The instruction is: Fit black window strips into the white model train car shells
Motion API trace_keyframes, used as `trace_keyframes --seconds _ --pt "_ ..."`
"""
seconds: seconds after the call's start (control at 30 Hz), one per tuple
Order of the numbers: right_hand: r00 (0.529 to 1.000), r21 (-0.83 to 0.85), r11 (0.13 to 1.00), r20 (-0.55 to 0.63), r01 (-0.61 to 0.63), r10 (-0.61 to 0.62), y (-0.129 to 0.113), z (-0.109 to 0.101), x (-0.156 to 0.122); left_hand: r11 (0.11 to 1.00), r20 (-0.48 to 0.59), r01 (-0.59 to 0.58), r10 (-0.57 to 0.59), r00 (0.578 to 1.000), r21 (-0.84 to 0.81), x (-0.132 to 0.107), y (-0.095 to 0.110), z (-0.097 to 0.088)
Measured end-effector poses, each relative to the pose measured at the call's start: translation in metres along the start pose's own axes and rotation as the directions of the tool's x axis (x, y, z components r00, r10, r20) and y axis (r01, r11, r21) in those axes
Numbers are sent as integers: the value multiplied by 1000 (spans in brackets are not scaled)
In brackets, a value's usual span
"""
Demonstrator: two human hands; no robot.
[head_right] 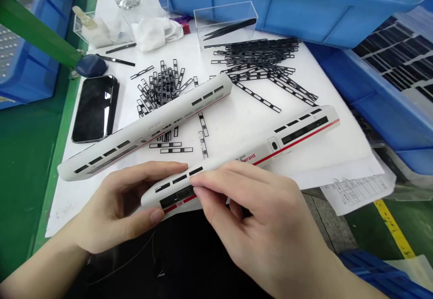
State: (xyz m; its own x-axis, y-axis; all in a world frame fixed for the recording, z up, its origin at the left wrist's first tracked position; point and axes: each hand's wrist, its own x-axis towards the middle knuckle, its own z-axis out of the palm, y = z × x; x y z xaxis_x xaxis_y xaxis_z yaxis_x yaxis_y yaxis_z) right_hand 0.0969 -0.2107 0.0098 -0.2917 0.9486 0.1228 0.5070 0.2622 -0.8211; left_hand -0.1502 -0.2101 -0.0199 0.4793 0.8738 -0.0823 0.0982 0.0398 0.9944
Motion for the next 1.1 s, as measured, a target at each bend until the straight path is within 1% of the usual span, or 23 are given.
trace_keyframes --seconds 0.13,0.23,0.33,0.43,0.53,0.57,0.6,0.67,0.73,0.77,0.8,0.83,0.9,0.93,0.97,1.0,1.03,1.1 --pt "1000 -43 999 0 -12 12 -1 1 2 1000 8 6 -5 1000 -15 0 0 -1" --pt "999 -73 997 38 -24 26 -3 -1 4 1000 -6 12 -12 1000 -21 1 2 0" --pt "994 -112 993 92 -49 59 -5 -5 9 1000 -61 22 -22 998 2 4 4 3" --pt "993 -136 990 115 -23 39 -5 -7 15 998 -123 45 -39 992 50 6 7 8" --pt "992 -125 992 127 -12 28 -3 -6 14 997 -151 54 -45 987 61 7 9 13" --pt "993 -113 993 116 -23 36 -2 -5 12 997 -163 60 -52 985 47 8 9 14" --pt "996 -100 994 72 -39 47 -1 -4 9 998 -179 62 -57 982 22 8 10 15" --pt "994 -57 995 -69 -85 81 0 0 0 997 -207 60 -69 976 -51 7 9 17" --pt "974 65 988 -170 -138 147 -2 7 -9 992 -227 36 -63 972 -121 4 8 20" --pt "965 161 974 -179 -162 191 -3 12 -13 989 -234 22 -56 971 -144 3 7 21" --pt "957 276 942 -164 -189 240 -5 17 -16 986 -243 4 -45 969 -167 1 6 23" --pt "946 398 892 -144 -213 290 -7 22 -17 981 -254 -14 -35 967 -192 0 5 25" --pt "915 617 747 -106 -246 389 -12 33 -17 973 -282 -55 -10 959 -224 -3 3 30" --pt "906 700 667 -67 -256 419 -13 38 -16 970 -294 -78 7 956 -230 -4 1 33" --pt "903 759 593 -17 -267 429 -15 42 -15 969 -301 -103 31 953 -225 -5 0 35" --pt "905 795 539 29 -279 425 -15 44 -14 969 -305 -127 59 951 -210 -6 -1 37" --pt "908 808 510 72 -296 412 -16 46 -12 971 -304 -141 78 950 -194 -6 -3 39" --pt "918 800 506 131 -321 376 -14 47 -10 973 -294 -147 90 952 -178 -7 -5 40"
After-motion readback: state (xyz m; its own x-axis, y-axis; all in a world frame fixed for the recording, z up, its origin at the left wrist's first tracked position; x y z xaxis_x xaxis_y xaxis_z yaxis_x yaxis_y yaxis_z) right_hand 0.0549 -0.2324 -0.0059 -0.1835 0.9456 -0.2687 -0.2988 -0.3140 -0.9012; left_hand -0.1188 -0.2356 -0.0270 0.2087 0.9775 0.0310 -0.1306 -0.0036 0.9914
